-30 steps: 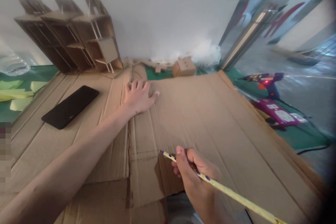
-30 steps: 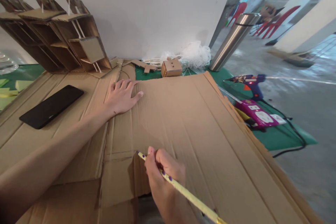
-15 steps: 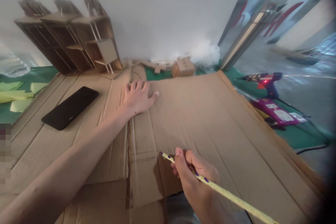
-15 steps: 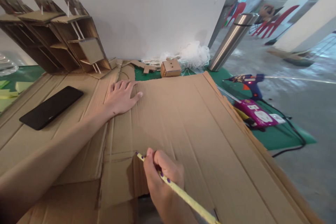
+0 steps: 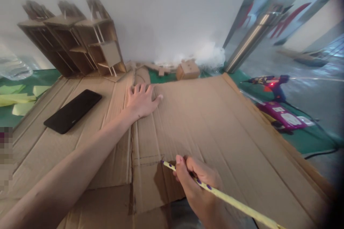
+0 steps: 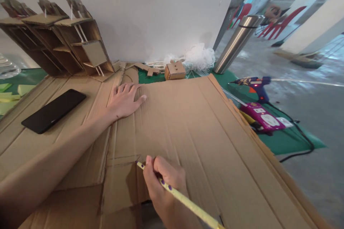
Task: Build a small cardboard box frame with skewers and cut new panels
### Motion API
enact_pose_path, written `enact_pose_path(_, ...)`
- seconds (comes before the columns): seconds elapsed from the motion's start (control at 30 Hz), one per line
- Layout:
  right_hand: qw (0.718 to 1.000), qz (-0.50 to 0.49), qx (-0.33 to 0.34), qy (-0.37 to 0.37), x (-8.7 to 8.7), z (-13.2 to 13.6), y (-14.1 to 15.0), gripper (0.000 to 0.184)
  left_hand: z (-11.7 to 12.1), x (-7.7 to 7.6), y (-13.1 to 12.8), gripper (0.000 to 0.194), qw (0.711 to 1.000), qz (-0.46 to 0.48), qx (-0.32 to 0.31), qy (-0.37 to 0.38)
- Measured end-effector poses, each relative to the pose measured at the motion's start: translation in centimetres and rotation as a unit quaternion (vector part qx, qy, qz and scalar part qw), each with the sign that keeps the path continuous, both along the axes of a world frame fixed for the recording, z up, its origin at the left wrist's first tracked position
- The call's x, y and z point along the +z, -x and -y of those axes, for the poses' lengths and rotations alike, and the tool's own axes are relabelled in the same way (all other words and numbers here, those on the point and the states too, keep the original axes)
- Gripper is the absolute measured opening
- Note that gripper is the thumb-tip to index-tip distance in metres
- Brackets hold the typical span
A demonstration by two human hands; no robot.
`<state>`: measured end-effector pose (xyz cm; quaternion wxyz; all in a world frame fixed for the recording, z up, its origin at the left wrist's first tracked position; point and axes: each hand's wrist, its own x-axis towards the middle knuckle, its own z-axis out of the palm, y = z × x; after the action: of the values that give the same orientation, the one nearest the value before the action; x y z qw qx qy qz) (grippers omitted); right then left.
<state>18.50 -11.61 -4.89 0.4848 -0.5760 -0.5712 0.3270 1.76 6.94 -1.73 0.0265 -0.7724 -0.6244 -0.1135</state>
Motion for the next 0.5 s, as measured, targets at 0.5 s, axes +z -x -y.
enact_pose_path(0.5,0.985,0.013,0.132,0.111,5.6,1.5,-3.4,0.052,-0.1,-0.4,-0.1,0.06,1.0,0.007,0.014,0.011)
